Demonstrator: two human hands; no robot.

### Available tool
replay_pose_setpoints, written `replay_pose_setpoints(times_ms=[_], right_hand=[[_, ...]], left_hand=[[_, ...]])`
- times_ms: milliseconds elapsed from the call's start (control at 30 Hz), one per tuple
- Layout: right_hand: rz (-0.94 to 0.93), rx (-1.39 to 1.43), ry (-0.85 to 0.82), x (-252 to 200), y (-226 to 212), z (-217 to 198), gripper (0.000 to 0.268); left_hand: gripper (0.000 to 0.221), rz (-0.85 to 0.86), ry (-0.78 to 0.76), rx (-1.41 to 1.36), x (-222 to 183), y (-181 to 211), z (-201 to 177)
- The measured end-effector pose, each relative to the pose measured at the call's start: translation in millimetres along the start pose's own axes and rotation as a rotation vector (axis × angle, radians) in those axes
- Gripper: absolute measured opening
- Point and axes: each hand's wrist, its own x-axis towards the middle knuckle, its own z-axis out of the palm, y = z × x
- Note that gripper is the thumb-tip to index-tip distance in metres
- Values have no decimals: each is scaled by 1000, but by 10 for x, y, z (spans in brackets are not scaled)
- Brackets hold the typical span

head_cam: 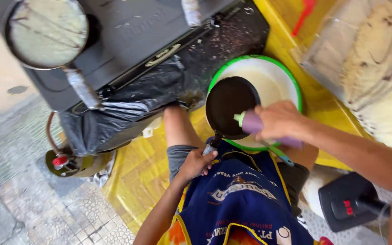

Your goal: Preparing crepes by pouring batter into multiple pans on a gas stove, adding toppings, and stacking the finished products.

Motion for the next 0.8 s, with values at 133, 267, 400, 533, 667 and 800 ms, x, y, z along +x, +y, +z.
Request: replay_pose_setpoints(times_ms=[133,267,400,533,667,800], right_hand=[[192,-25,132,-242,292,54,78],[104,28,-8,-676,187,176,86],[296,127,167,-765,487,163,76],[297,66,-57,-963,398,-24,82],[439,206,62,-923,435,-224,73],[453,659,512,-168,432,-293,89]], left_hand=[[39,-36,-112,72,79,130,320],[37,-22,-150,63,91,299,454],[38,-12,-177,74,105,306,505],[37,-45,-207,-5,25,437,472],[37,-10,-228,-137,-83,546,289],[34,112,-14,-197,-228,386,-104]])
